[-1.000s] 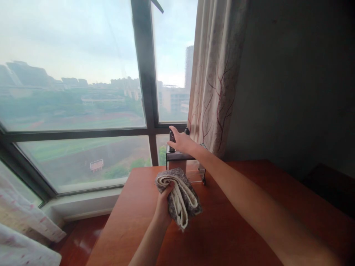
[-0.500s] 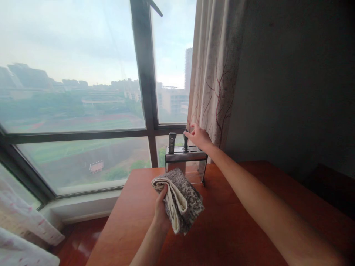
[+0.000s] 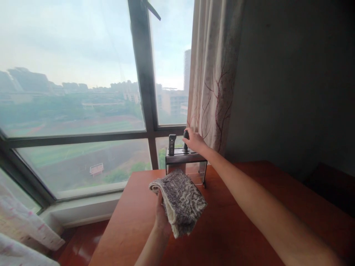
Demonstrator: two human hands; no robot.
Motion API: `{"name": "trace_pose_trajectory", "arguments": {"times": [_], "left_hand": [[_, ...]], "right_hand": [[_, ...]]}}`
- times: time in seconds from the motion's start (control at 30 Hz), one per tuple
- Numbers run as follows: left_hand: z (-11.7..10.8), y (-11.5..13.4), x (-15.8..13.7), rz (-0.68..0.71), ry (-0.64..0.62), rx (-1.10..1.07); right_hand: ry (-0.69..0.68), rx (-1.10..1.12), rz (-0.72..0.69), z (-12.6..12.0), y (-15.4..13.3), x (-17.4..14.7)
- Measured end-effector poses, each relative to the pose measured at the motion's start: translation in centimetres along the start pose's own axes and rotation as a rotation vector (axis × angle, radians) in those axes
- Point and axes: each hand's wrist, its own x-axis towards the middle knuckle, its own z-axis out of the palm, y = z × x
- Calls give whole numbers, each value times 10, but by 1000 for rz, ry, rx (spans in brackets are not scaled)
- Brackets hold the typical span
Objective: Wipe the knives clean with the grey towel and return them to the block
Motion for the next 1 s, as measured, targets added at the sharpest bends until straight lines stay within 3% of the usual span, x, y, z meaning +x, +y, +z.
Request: {"name": "trace_pose_trajectory", "arguments": {"times": [0.23, 0.53, 0.8, 1.0], "left_hand": [[5, -2, 2, -40, 22, 5], [2, -2, 4, -35, 30, -14], [2, -3, 2, -48, -29, -6], [2, -5, 2, -57, -17, -13]], "right_hand": [[54, 70, 1, -25, -5, 16], [155, 193, -34, -86, -24, 49], [213, 215, -82, -113, -38, 64], [289, 293, -121, -147, -47, 63]]}}
